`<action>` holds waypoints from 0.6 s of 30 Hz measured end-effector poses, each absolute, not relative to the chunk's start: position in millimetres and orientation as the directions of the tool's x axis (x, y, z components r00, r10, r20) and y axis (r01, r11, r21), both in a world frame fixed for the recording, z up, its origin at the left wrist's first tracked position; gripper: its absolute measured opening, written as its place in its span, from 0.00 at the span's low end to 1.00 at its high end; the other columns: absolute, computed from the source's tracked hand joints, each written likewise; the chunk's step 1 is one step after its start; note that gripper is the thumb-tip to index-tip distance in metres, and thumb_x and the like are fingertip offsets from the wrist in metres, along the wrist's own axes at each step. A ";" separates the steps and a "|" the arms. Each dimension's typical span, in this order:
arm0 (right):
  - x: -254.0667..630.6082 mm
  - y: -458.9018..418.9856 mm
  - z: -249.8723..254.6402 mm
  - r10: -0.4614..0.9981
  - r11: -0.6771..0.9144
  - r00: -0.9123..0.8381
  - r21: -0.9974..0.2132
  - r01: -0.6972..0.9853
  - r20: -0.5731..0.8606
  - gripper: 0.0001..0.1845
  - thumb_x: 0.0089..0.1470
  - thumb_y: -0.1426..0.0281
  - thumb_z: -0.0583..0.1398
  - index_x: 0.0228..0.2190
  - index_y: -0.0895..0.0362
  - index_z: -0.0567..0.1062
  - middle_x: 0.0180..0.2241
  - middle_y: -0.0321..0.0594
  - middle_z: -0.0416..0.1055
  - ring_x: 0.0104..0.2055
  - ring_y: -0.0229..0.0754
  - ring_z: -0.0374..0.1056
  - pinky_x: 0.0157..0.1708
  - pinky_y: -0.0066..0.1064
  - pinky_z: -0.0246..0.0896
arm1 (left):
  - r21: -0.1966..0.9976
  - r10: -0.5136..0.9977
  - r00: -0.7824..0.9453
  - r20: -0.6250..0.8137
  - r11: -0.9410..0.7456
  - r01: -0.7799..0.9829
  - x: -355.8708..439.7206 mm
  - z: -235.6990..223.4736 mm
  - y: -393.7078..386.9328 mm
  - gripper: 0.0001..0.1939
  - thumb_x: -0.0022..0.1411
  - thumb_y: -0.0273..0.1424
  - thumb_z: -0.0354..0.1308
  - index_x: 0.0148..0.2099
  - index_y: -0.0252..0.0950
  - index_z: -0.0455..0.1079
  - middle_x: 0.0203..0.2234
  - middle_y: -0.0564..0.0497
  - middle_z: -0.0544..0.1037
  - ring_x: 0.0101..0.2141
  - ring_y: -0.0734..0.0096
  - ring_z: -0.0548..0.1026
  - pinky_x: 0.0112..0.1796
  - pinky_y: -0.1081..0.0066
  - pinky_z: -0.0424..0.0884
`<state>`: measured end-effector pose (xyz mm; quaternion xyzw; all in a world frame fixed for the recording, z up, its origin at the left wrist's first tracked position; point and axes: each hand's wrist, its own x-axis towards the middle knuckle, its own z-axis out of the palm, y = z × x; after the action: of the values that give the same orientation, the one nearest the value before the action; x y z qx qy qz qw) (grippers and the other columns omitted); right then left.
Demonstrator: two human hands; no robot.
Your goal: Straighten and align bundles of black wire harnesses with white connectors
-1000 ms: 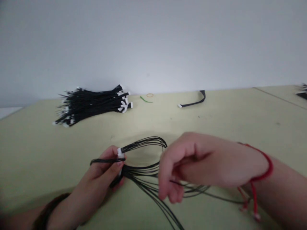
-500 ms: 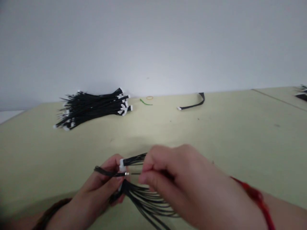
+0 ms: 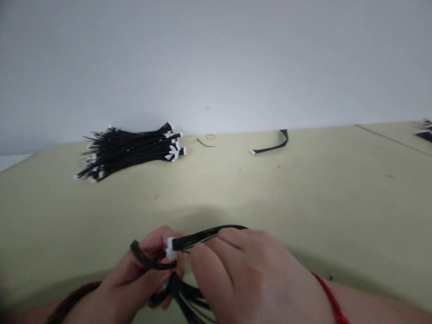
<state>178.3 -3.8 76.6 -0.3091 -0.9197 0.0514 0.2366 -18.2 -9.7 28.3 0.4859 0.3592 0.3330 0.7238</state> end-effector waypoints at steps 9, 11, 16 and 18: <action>168.9 -8.2 72.6 0.588 0.805 -0.738 -0.154 0.573 0.329 0.13 0.54 0.81 0.48 0.26 0.59 0.69 0.22 0.37 0.67 0.23 0.39 0.60 0.22 0.29 0.56 | 0.967 0.841 0.477 -0.253 0.210 0.143 -14.1 34.7 -12.5 0.14 0.61 0.43 0.48 0.31 0.38 0.59 0.20 0.58 0.58 0.22 0.77 0.57 0.23 0.75 0.56; 170.5 -5.7 72.9 0.603 0.795 -0.734 -0.161 0.585 0.313 0.11 0.56 0.78 0.49 0.27 0.58 0.69 0.23 0.36 0.66 0.24 0.39 0.60 0.22 0.30 0.55 | 0.973 0.856 0.462 -0.232 0.196 0.126 -13.8 33.1 -10.5 0.13 0.61 0.42 0.49 0.31 0.38 0.59 0.20 0.58 0.58 0.22 0.77 0.57 0.23 0.75 0.56; 188.7 -3.2 83.6 0.628 0.716 -0.628 -0.025 0.698 0.460 0.06 0.58 0.69 0.52 0.31 0.55 0.68 0.26 0.36 0.67 0.25 0.38 0.61 0.23 0.32 0.52 | 0.976 0.927 0.308 -0.215 0.210 0.050 -12.2 29.4 2.8 0.10 0.60 0.36 0.52 0.29 0.38 0.58 0.18 0.60 0.58 0.19 0.79 0.56 0.20 0.78 0.54; 197.2 -6.5 83.6 0.668 0.690 -0.626 -0.020 0.724 0.402 0.07 0.56 0.69 0.52 0.28 0.54 0.67 0.22 0.35 0.65 0.22 0.37 0.60 0.20 0.31 0.48 | 0.969 0.932 0.265 -0.247 0.241 0.055 -12.0 28.6 6.6 0.08 0.60 0.34 0.52 0.30 0.38 0.58 0.18 0.61 0.58 0.19 0.80 0.57 0.20 0.79 0.54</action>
<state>197.2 -6.5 83.6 -0.3871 -0.8988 -0.0720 0.1926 -12.0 6.6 28.6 0.5031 0.4907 0.3557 0.6161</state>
